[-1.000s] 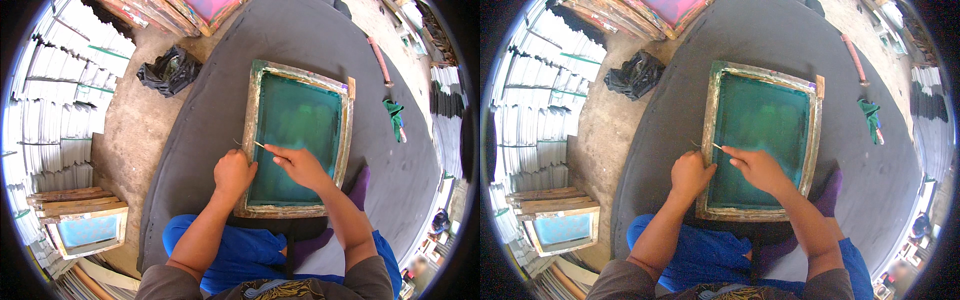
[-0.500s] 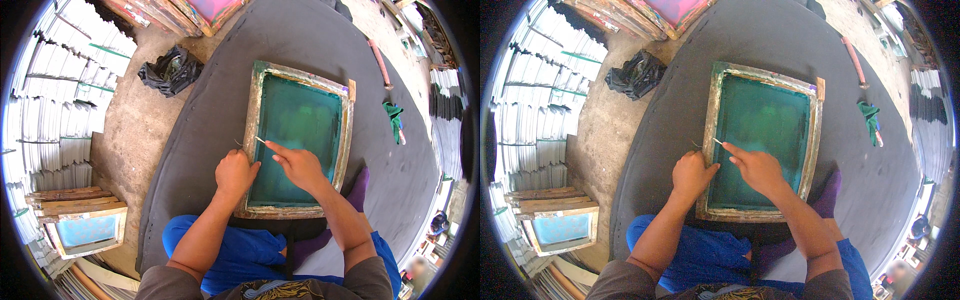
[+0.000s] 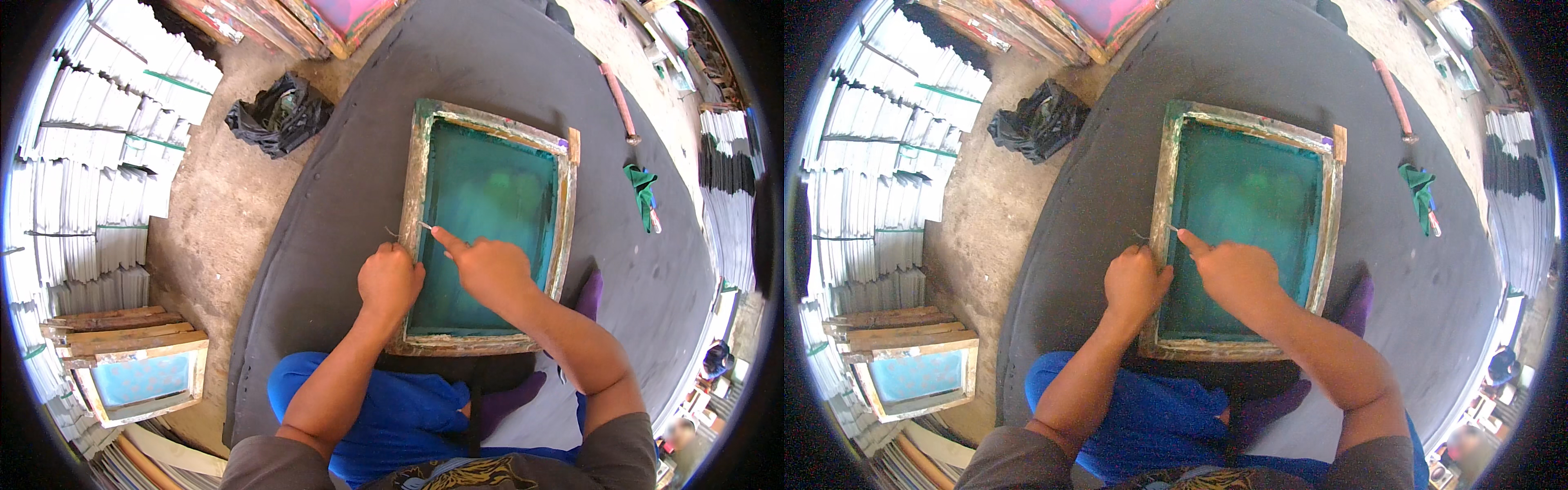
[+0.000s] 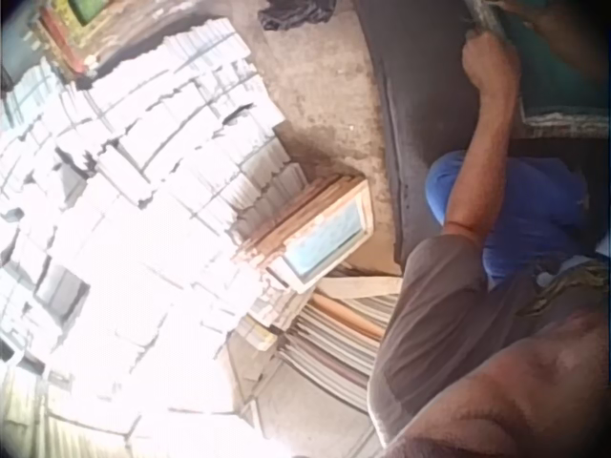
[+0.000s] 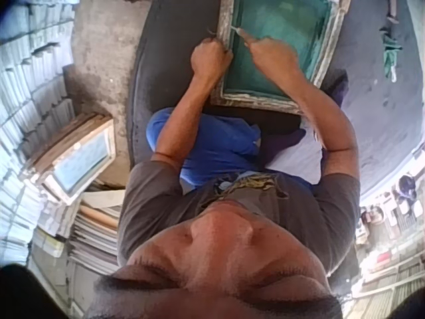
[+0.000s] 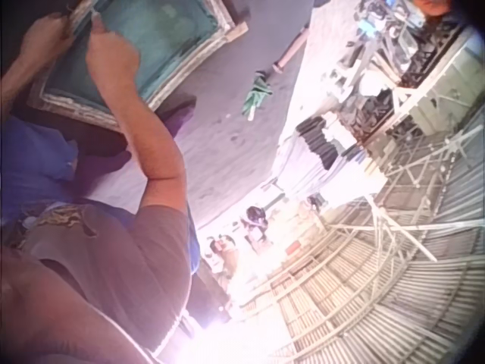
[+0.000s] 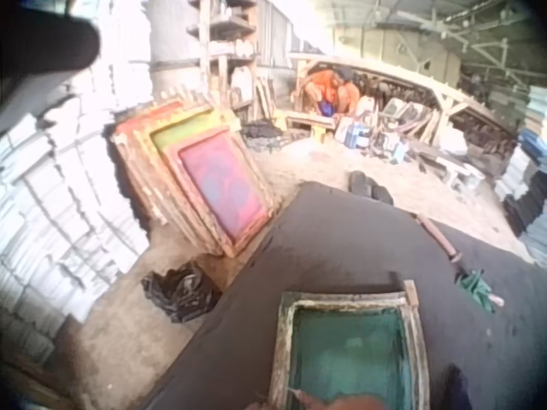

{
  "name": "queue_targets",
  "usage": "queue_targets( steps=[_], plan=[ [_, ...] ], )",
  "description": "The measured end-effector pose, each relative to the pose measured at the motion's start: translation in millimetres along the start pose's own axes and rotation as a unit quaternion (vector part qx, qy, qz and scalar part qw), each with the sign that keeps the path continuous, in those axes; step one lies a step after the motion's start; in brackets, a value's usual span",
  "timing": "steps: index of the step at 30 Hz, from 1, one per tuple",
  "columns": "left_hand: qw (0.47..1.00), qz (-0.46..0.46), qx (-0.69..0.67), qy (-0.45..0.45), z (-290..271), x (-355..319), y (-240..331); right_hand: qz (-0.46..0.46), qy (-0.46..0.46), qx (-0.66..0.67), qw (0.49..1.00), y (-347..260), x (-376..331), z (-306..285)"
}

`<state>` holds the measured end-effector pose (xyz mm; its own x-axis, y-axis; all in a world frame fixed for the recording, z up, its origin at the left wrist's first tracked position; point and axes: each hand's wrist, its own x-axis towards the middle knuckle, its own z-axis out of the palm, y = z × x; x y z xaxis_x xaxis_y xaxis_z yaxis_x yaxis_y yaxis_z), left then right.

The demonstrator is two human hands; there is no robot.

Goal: The person sits on the floor and uses a small red-handled tool to scrape and clean the wooden frame of a green screen. They also gather debris from the floor and discard it into a black bag.

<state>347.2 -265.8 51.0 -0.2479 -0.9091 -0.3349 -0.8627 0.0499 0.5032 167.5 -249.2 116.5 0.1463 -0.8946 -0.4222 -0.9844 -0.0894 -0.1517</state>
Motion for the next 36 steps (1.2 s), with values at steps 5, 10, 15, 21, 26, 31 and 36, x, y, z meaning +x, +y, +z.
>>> queue_targets(
  steps=[5,10,15,21,26,31,36],
  plan=[
    [1.000,0.006,-0.002,-0.008,3.8,3.7,-4.5,-0.008,-0.034,0.165,0.986,16.8,14.6,3.8],
    [1.000,0.021,-0.005,-0.006,2.0,3.7,-8.5,-0.028,-0.017,0.176,0.984,20.5,12.5,17.1],
    [1.000,0.022,-0.006,0.006,2.8,2.2,-12.5,-0.016,-0.016,0.206,0.978,25.1,11.5,34.6],
    [0.999,0.031,-0.003,0.008,4.1,3.3,-6.1,0.008,-0.070,0.440,0.895,40.4,15.5,50.1],
    [1.000,0.025,0.004,-0.012,-4.8,4.1,-9.0,-0.052,0.033,0.345,0.937,39.6,13.9,68.4],
    [0.999,0.022,0.017,-0.019,-6.8,6.0,-4.7,0.002,-0.042,0.528,0.848,47.0,21.5,80.5],
    [0.999,0.010,0.015,-0.033,-8.3,5.7,-4.6,-0.022,-0.026,0.551,0.834,43.0,21.6,83.9]
  ],
)
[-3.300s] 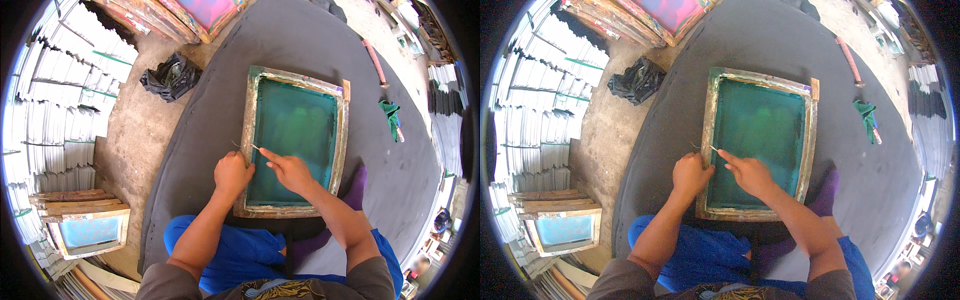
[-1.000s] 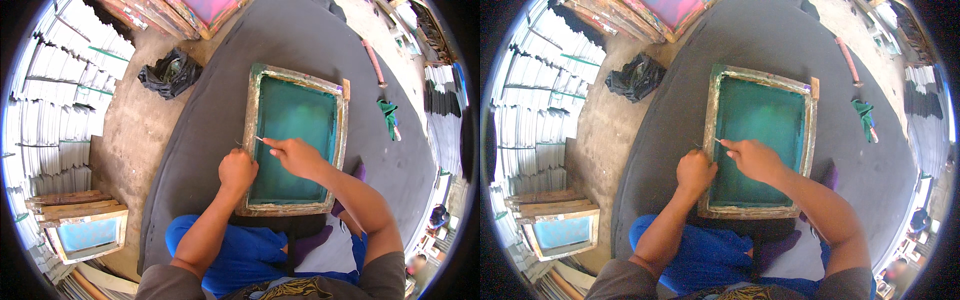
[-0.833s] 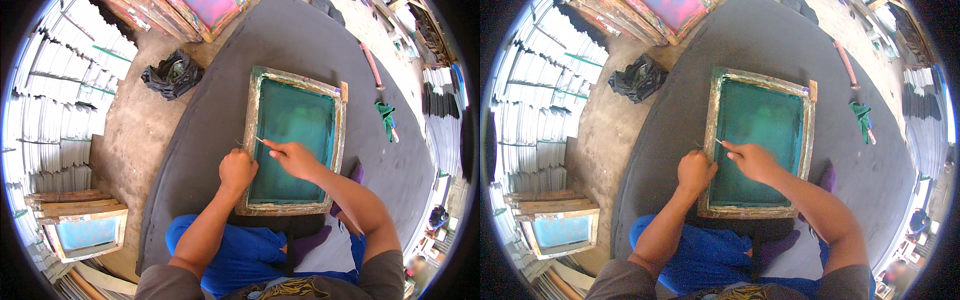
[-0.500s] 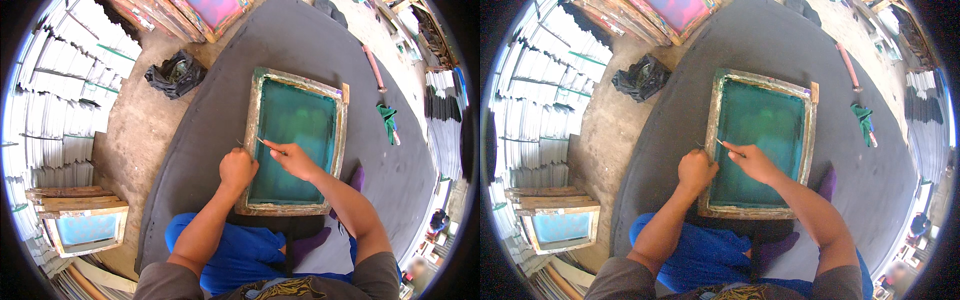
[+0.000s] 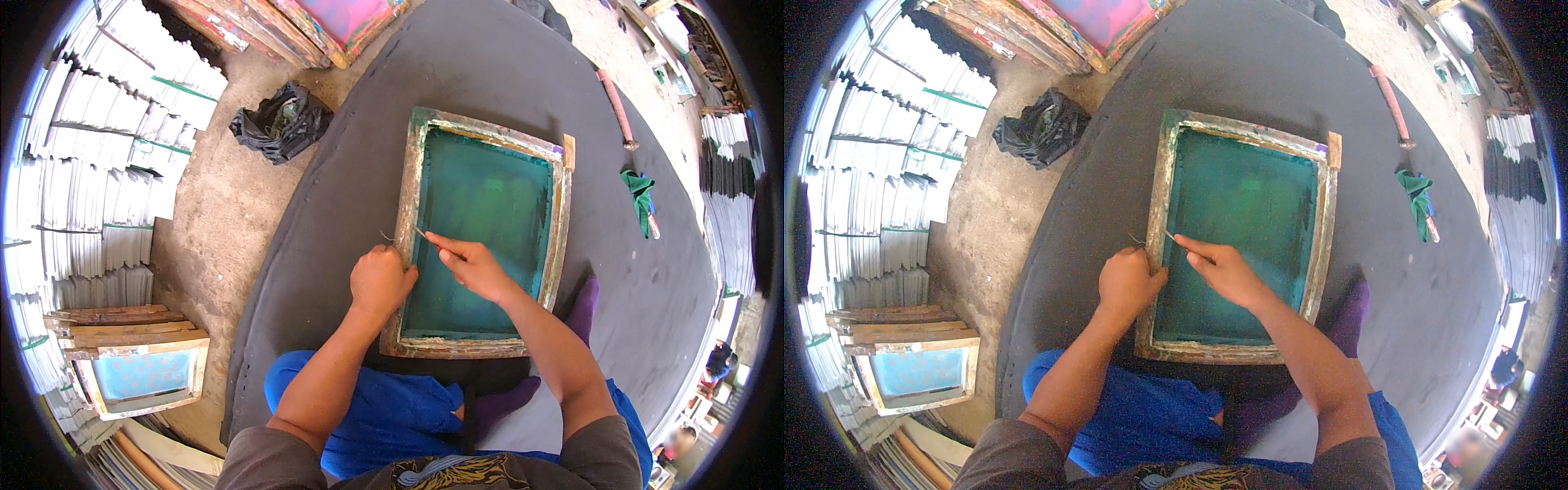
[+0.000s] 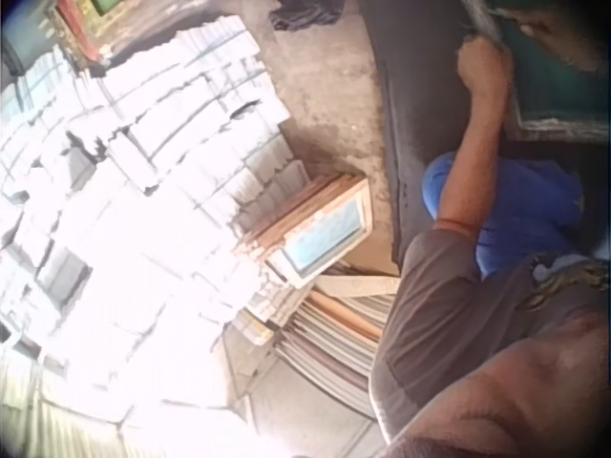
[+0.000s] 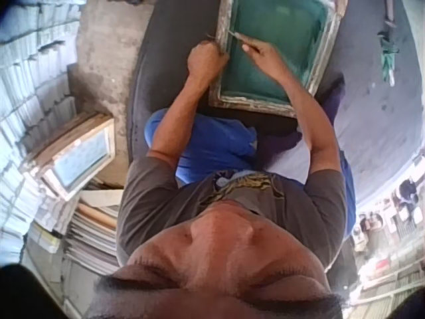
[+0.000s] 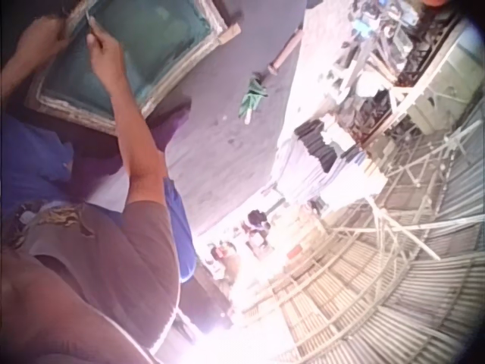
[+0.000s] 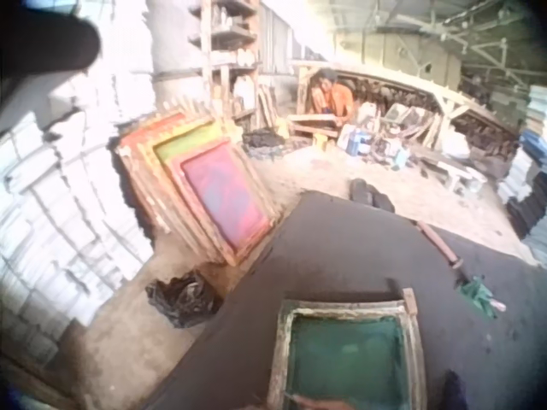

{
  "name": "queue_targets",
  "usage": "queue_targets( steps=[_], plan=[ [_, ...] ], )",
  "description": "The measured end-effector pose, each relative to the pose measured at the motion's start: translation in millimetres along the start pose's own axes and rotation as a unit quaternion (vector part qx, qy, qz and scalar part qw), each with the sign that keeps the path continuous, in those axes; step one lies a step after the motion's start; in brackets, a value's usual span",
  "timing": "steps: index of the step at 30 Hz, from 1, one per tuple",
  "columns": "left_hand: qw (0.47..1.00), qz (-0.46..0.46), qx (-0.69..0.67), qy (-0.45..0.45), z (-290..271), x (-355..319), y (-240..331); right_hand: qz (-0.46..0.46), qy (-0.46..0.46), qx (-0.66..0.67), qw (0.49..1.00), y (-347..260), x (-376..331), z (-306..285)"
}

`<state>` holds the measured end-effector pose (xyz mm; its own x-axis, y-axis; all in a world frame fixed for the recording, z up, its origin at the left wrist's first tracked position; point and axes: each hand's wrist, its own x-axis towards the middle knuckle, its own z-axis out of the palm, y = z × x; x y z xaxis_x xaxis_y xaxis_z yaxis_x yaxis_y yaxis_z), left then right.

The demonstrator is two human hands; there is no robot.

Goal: The person sits on the floor and uses a small red-handled tool to scrape and clean the wooden frame of a green screen. They also gather debris from the floor and discard it into a black bag.

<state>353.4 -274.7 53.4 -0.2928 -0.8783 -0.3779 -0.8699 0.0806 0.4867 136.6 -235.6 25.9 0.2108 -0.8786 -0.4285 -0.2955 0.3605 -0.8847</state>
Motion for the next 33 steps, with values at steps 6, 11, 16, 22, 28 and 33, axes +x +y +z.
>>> queue_targets(
  steps=[6,11,16,22,28,33],
  plan=[
    [1.000,-0.008,0.007,-0.011,-4.3,-0.7,5.3,-0.025,0.018,-0.113,0.993,-2.3,1.1,-2.4],
    [0.999,-0.012,0.014,-0.034,-8.4,-0.8,6.5,0.241,-0.110,0.161,0.951,-46.6,0.1,-23.5],
    [0.999,-0.034,0.009,-0.036,-19.5,2.0,12.3,0.028,0.018,-0.303,0.952,-57.6,-19.5,-7.8],
    [0.998,-0.029,-0.027,0.053,-0.8,11.1,10.9,0.026,0.066,-0.420,0.905,-62.8,-13.0,0.3],
    [0.997,-0.036,-0.024,0.061,4.7,13.8,8.3,0.016,0.079,-0.425,0.901,-63.5,-13.0,0.0],
    [0.996,-0.042,-0.025,0.070,3.7,13.0,9.8,0.019,0.078,-0.430,0.899,-65.0,-12.6,-1.6]
  ],
)
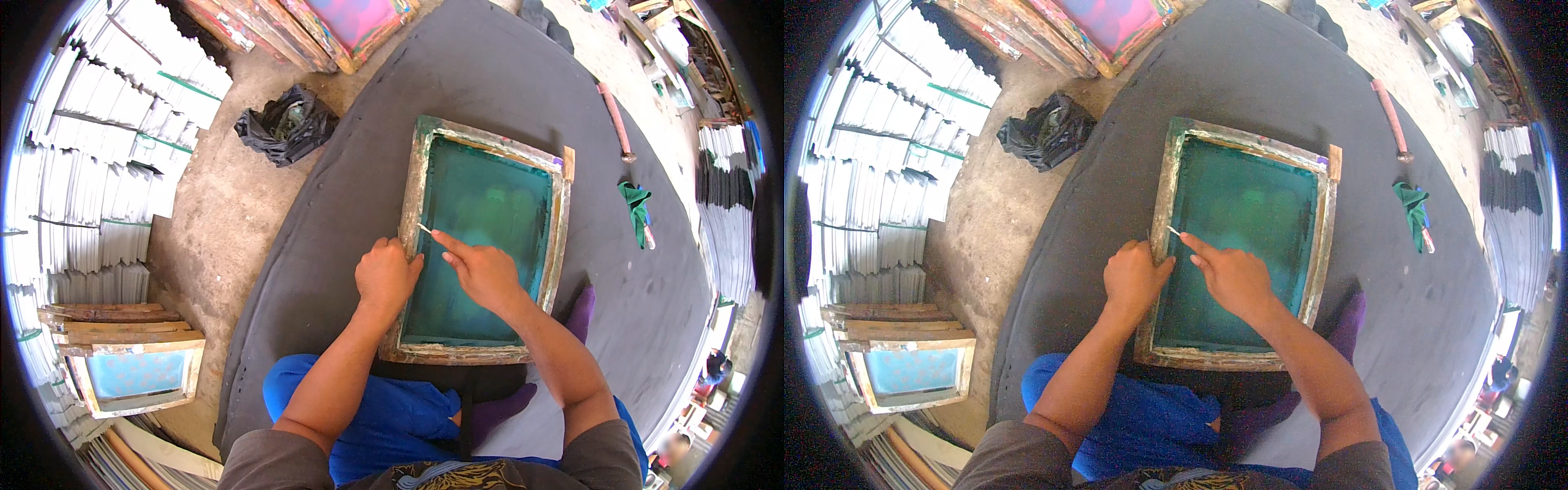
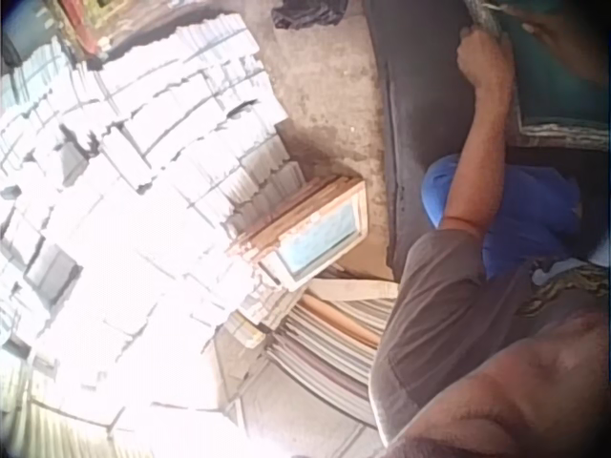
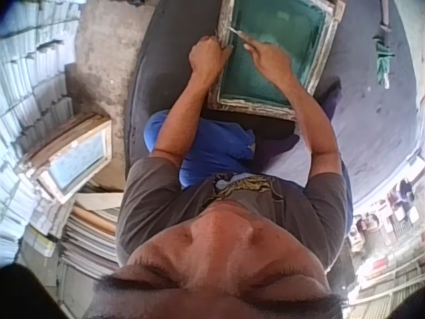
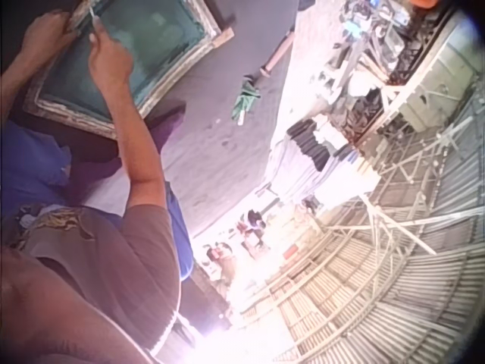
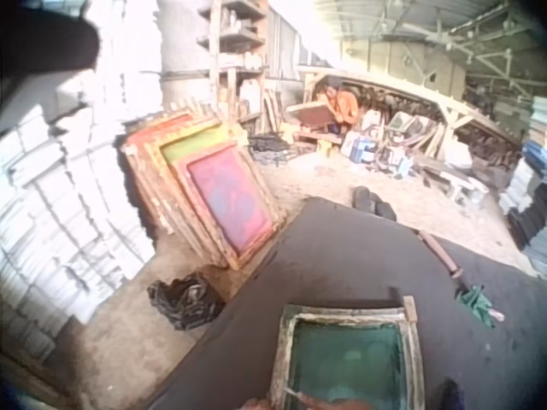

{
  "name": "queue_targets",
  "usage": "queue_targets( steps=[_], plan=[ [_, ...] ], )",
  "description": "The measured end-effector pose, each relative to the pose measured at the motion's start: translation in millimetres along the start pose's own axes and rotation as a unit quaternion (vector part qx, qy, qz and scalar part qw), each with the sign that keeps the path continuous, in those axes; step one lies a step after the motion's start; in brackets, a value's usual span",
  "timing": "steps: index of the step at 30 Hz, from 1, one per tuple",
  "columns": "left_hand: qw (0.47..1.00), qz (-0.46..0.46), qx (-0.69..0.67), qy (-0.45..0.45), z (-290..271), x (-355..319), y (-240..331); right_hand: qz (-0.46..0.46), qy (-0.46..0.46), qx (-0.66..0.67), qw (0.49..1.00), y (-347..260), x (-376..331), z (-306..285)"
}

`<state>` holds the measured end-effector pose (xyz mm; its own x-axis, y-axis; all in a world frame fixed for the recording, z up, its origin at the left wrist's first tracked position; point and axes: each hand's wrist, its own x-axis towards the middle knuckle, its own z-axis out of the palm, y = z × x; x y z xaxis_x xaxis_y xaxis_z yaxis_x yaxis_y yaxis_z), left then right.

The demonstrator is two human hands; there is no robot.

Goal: The person sits on the floor and uses a small red-handled tool to scrape and clean the wooden frame of a green screen. They also gather debris from the floor and discard it into a black bag.

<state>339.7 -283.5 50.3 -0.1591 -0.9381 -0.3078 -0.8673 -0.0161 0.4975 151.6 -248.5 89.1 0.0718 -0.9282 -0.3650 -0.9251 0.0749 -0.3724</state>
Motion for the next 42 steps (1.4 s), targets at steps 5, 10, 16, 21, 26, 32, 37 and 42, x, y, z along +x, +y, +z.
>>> queue_targets(
  steps=[5,10,16,21,26,32,37,42],
  plan=[
    [1.000,-0.002,-0.009,-0.003,0.9,0.7,-2.3,0.005,-0.010,0.005,1.000,-1.1,0.7,-0.8],
    [1.000,0.005,-0.013,0.004,0.3,0.9,-1.0,-0.011,-0.011,0.037,0.999,3.4,0.6,1.9],
    [0.999,0.035,-0.016,0.025,11.9,-1.1,-7.4,-0.019,-0.041,-0.081,0.996,-9.4,0.6,-10.7],
    [0.995,0.072,-0.036,0.052,19.0,0.2,-15.7,-0.040,-0.055,-0.165,0.984,-14.3,2.5,-13.4],
    [0.996,0.071,-0.034,0.043,16.5,2.3,-12.7,-0.022,-0.110,0.022,0.993,-0.9,19.9,-20.4],
    [0.996,0.073,-0.035,0.041,16.7,4.0,-10.8,-0.031,-0.071,0.147,0.986,23.4,20.1,6.1],
    [0.995,0.085,-0.025,0.042,17.4,3.8,-19.2,0.035,-0.123,0.317,0.940,26.4,20.3,13.8],
    [0.996,0.084,-0.017,0.038,15.6,4.6,-17.0,-0.150,0.076,-0.002,0.986,42.0,16.1,39.7]
  ],
)
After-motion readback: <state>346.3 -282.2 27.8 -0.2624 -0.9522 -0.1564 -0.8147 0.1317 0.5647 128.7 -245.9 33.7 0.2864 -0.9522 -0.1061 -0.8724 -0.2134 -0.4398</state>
